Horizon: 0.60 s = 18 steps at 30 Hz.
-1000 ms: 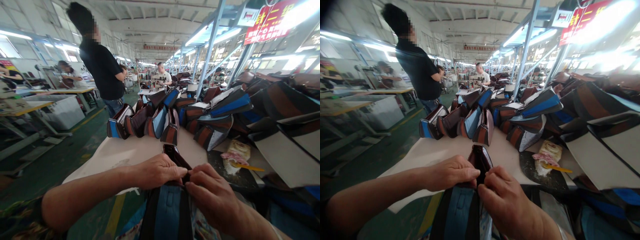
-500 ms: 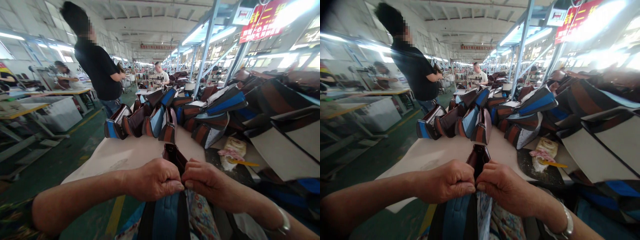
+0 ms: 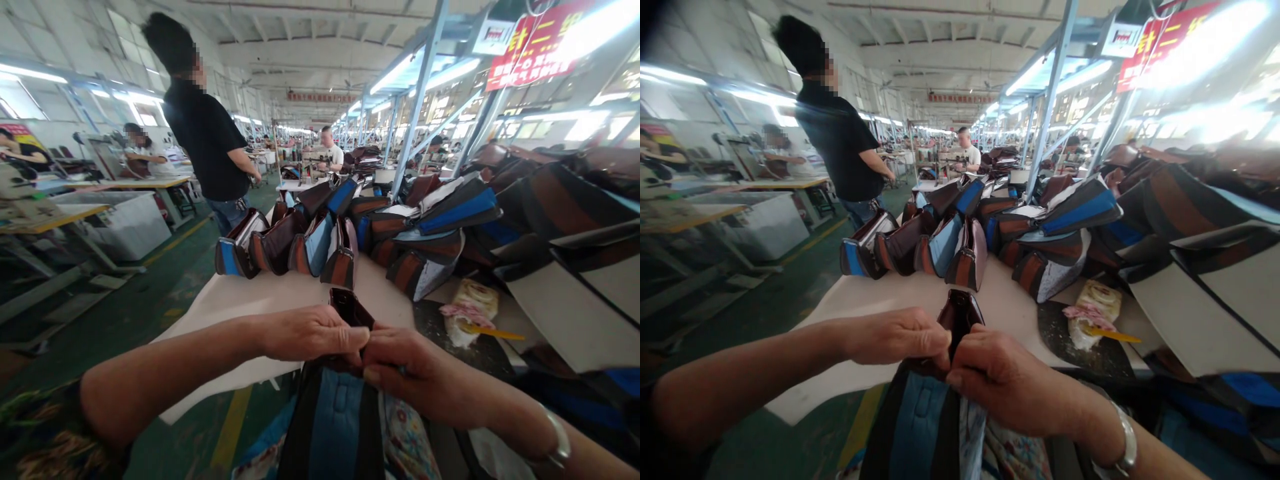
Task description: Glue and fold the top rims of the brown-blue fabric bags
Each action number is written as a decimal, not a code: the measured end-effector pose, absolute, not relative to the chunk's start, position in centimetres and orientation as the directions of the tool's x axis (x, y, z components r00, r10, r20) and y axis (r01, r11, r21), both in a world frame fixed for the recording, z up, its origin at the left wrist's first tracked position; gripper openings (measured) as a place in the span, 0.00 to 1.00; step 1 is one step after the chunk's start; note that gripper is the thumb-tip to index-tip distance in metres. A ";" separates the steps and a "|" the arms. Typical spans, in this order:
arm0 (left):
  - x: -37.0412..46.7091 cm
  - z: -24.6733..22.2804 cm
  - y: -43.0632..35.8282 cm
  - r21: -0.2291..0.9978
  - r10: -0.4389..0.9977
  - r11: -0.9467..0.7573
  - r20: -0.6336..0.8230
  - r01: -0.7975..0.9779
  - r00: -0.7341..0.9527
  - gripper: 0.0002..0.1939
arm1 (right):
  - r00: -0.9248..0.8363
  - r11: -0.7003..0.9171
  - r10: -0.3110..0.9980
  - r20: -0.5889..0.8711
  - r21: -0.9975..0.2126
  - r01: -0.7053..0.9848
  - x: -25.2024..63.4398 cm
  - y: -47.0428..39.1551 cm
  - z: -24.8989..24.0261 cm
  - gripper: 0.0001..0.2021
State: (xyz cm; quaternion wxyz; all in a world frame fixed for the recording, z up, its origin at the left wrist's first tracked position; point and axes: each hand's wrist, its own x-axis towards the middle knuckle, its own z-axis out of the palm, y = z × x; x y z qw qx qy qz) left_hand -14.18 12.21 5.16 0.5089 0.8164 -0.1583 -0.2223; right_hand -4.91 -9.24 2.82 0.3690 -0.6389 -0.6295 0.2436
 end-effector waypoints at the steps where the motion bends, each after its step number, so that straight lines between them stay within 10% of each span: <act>1: -14.2 5.2 12.2 0.883 -0.515 -0.460 -0.185 -0.087 0.837 0.27 | 0.091 0.065 0.983 0.159 -0.765 0.641 -5.1 -9.1 2.8 0.13; 5: -14.5 5.4 12.2 0.808 -0.568 -0.519 -0.083 -0.279 0.819 0.12 | 0.124 0.088 0.968 0.220 -0.755 0.650 -5.5 -8.9 2.0 0.14; 13: -15.3 5.7 12.3 0.889 -0.414 -0.451 -0.125 -0.084 0.902 0.16 | 0.205 -0.005 0.972 0.118 -0.855 0.518 -5.5 -10.5 1.9 0.16; 18: -16.5 5.5 11.1 0.544 -0.474 -0.643 0.271 -0.540 0.838 0.10 | 0.226 -0.039 0.973 0.056 -0.918 0.395 -5.0 -10.6 2.1 0.12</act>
